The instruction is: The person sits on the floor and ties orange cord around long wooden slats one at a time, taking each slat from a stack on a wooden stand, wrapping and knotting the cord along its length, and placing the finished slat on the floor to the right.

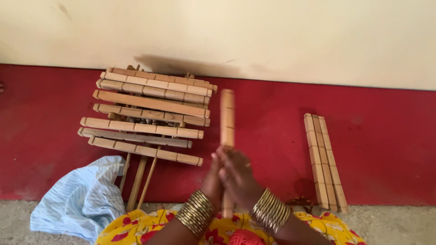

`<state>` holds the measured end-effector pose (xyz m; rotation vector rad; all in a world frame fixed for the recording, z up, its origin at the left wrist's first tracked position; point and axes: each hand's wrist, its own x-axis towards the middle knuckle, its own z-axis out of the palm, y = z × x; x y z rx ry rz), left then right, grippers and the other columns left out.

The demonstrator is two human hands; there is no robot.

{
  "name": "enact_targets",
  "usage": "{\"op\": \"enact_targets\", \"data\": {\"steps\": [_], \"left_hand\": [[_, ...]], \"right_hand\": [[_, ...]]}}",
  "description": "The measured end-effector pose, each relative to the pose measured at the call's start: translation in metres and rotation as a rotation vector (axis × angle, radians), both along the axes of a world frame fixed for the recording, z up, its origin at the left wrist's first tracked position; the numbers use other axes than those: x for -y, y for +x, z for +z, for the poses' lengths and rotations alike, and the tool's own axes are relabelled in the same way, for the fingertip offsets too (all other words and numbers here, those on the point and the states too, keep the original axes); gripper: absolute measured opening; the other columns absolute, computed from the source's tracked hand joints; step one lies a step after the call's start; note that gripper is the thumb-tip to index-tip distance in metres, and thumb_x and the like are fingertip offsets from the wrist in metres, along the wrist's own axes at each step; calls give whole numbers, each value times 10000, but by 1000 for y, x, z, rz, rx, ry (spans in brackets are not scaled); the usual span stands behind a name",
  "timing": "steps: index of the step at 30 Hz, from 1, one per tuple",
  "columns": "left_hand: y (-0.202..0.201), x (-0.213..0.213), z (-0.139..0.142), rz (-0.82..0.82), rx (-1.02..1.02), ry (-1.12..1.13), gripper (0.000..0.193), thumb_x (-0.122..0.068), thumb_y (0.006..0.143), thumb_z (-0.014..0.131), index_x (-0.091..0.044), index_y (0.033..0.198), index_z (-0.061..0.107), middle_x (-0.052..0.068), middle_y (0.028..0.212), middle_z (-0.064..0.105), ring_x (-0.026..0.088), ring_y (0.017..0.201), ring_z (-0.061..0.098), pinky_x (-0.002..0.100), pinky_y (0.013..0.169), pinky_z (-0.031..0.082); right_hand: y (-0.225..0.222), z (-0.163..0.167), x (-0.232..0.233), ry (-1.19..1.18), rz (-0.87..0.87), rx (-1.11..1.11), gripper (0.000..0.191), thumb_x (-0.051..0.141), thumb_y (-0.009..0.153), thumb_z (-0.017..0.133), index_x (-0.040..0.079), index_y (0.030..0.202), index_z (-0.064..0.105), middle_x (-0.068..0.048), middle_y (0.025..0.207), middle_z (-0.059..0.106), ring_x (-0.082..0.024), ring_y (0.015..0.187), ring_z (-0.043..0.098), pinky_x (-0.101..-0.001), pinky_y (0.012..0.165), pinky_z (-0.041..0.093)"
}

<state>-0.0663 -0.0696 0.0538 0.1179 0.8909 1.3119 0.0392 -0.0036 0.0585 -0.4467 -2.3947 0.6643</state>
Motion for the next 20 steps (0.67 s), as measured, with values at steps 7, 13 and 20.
{"op": "enact_targets", "data": {"steps": [7,13,20], "left_hand": [[22,2,18,-180,-173,-74,694,-696,922,348,-184,1374,472,86,1089,600,160,907,632,345,781,592],[-20,-13,-2,98,-175,-43,472,-483,1069,457,-34,1145,579,137,1020,635,209,848,618,391,749,575],[-15,-23,1,141,-159,5,380,-409,1015,456,-49,1106,533,190,942,696,289,833,685,387,739,604]], "right_hand": [[10,-18,-39,-554,-122,2,636,268,1023,396,71,1590,184,-238,1596,270,-287,1249,557,-375,953,594],[13,28,33,31,87,320,947,465,989,435,-3,1618,-96,-332,1658,-124,-597,1507,151,-576,1145,340],[81,118,83,-481,120,847,665,532,1050,396,168,1603,334,-149,1227,682,-256,1070,725,-376,956,647]]}}
